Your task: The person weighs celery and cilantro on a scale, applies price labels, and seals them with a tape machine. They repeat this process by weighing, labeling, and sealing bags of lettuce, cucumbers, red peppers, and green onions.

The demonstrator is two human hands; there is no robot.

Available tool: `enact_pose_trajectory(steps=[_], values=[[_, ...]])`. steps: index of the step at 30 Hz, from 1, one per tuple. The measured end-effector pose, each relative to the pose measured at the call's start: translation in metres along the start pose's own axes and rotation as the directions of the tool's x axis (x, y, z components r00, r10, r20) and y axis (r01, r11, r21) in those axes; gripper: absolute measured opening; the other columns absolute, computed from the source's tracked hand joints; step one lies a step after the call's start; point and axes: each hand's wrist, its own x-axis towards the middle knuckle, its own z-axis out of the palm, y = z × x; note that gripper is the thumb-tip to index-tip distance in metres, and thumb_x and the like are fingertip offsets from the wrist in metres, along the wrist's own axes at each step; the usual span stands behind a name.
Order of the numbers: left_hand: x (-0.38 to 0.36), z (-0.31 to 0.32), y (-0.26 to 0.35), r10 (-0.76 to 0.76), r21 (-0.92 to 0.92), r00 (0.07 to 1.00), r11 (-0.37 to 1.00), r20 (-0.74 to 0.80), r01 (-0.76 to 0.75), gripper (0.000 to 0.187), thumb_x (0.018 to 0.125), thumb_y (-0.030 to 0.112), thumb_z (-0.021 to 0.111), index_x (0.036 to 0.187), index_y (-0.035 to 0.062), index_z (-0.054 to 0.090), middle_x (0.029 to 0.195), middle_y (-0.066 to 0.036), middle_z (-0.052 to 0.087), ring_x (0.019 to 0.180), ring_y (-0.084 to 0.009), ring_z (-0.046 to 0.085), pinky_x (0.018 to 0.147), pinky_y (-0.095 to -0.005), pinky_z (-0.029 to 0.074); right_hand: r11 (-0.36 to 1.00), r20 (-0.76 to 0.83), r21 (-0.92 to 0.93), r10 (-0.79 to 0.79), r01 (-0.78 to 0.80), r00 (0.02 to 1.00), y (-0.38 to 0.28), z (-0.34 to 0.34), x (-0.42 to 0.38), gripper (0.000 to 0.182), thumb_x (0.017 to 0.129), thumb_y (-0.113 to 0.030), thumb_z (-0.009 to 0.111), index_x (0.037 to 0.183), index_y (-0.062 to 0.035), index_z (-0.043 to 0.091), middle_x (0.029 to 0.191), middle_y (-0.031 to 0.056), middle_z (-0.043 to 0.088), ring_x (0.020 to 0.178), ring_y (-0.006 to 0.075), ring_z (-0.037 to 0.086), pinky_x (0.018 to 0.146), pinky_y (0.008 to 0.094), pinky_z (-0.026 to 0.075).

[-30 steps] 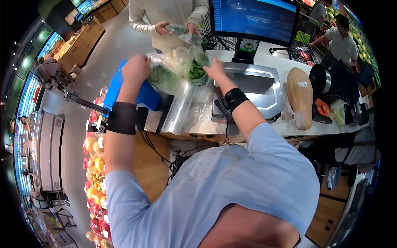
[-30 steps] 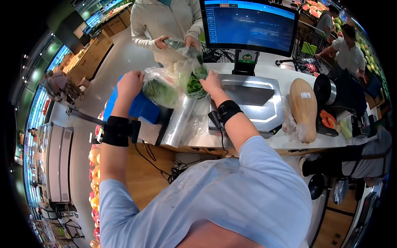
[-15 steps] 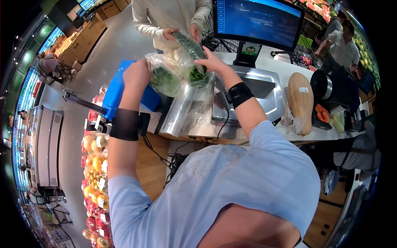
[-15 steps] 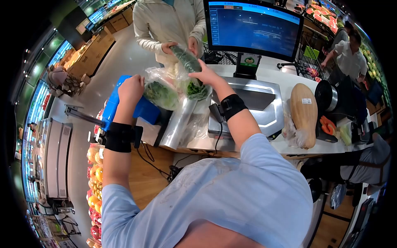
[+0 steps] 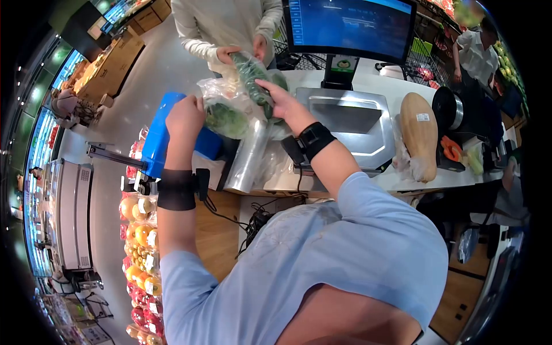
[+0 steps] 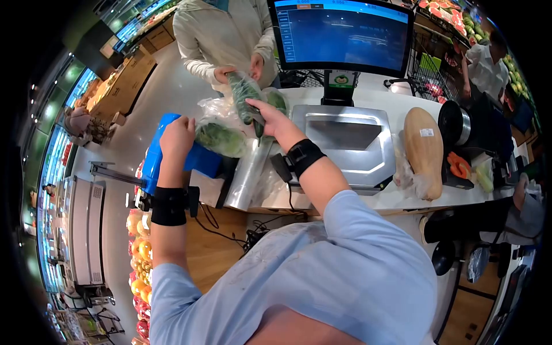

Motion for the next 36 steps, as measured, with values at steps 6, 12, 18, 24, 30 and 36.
enact_pose_trajectory(steps=[6,12,18,24,30,36], values=[[0.005,0.018,-0.014,-0.023,-0.154,1.0,0.988,0.017,0.025,0.037,0.09,0.037,0.049,0.092,0.0036,0.065,0.091,-0.021,0.065,0.089,-0.0393,0.062,0.076,-0.0465,0.049,0.956,-0.145,-0.291,-0.013,-0.03,0.989,-0.031,-0.035,-0.126,0.032,0.089,-0.02,0.062,0.114,0.0,0.058,0.1,0.0105,0.067,0.086,0.0195,0.066,0.077,0.0331,0.054],[-0.003,0.015,0.002,-0.105,-0.165,0.992,0.982,-0.076,0.092,0.036,0.09,0.037,0.052,0.095,0.003,0.065,0.091,-0.019,0.066,0.088,-0.0366,0.063,0.074,-0.0422,0.05,0.626,-0.21,-0.769,-0.054,-0.131,0.976,-0.082,-0.076,-0.253,0.049,0.078,-0.013,0.072,0.122,-0.0028,0.052,0.114,0.0041,0.058,0.104,0.0129,0.052,0.093,0.0295,0.042],[-0.009,0.018,0.016,-0.158,-0.047,0.975,0.987,-0.155,0.152,0.046,0.089,0.046,0.053,0.108,0.0048,0.06,0.101,-0.016,0.063,0.094,-0.034,0.061,0.075,-0.0421,0.048,0.23,-0.323,-0.926,-0.069,-0.3,0.944,-0.109,-0.116,-0.286,0.061,0.074,-0.018,0.076,0.125,-0.0001,0.048,0.112,0.0094,0.06,0.103,0.0178,0.056,0.09,0.0309,0.044],[-0.032,0.01,0.06,-0.18,-0.109,0.829,0.984,-0.529,0.144,0.049,0.086,0.045,0.061,0.116,0.0059,0.057,0.113,-0.012,0.056,0.088,-0.0295,0.06,0.075,-0.0389,0.047,-0.266,-0.252,-0.883,-0.425,-0.386,0.87,-0.098,-0.104,-0.307,0.069,0.071,-0.027,0.077,0.128,-0.0012,0.048,0.121,0.0208,0.054,0.113,0.0338,0.052,0.096,0.0373,0.041],[-0.05,0.007,0.128,0.128,-0.312,0.843,0.891,-0.522,-0.329,0.029,0.084,0.015,0.066,0.109,0.002,0.059,0.103,-0.011,0.058,0.069,-0.02,0.054,0.067,-0.0326,0.046,-0.292,-0.049,-0.908,-0.64,-0.301,0.767,-0.095,-0.12,-0.339,0.068,0.073,-0.033,0.074,0.128,-0.0004,0.05,0.122,0.023,0.054,0.112,0.038,0.052,0.097,0.0394,0.04],[-0.027,0.027,0.195,0.368,-0.232,0.733,0.785,-0.571,-0.574,0.028,0.08,0.012,0.066,0.105,0.0043,0.058,0.121,-0.012,0.056,0.087,-0.0281,0.063,0.068,-0.0351,0.051,0.241,-0.281,-0.955,-0.921,-0.171,0.271,-0.088,-0.188,-0.406,0.03,0.087,-0.024,0.064,0.104,0.0008,0.062,0.093,0.0101,0.065,0.087,0.0171,0.06,0.079,0.0292,0.047]])
